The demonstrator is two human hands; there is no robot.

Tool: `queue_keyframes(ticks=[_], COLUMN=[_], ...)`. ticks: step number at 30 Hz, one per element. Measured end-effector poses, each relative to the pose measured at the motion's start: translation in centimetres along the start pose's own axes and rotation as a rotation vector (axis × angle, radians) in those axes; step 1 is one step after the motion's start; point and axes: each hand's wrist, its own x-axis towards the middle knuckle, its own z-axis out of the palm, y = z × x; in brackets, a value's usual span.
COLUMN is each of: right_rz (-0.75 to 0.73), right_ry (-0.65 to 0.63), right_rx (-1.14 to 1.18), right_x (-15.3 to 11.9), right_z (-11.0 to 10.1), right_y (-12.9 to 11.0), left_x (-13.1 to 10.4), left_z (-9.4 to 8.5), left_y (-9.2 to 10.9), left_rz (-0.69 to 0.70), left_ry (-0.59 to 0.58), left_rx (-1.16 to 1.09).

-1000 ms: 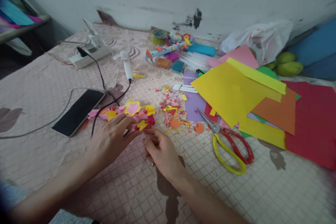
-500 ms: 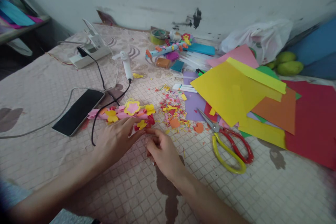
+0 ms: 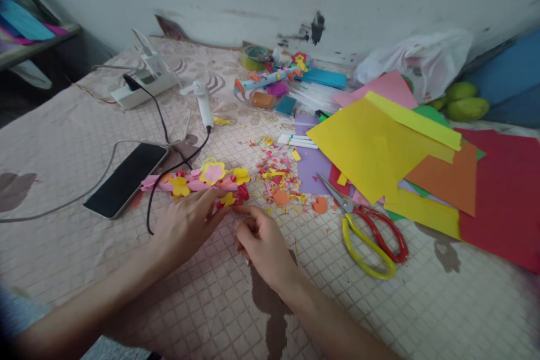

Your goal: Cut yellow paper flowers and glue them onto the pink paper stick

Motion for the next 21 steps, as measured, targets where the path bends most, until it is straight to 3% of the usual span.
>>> queue_keyframes(ticks=[21], right_rz=[-0.03], right_ry=[0.007], right_rx=[-0.018], right_x=[0.02], right_z=[0.1], right_y=[0.05], left_x=[0.22], left_z=[0.23], left_y=[0.11], left_rz=[-0.012], left_ry=[-0.014], left_rx=[-0.011])
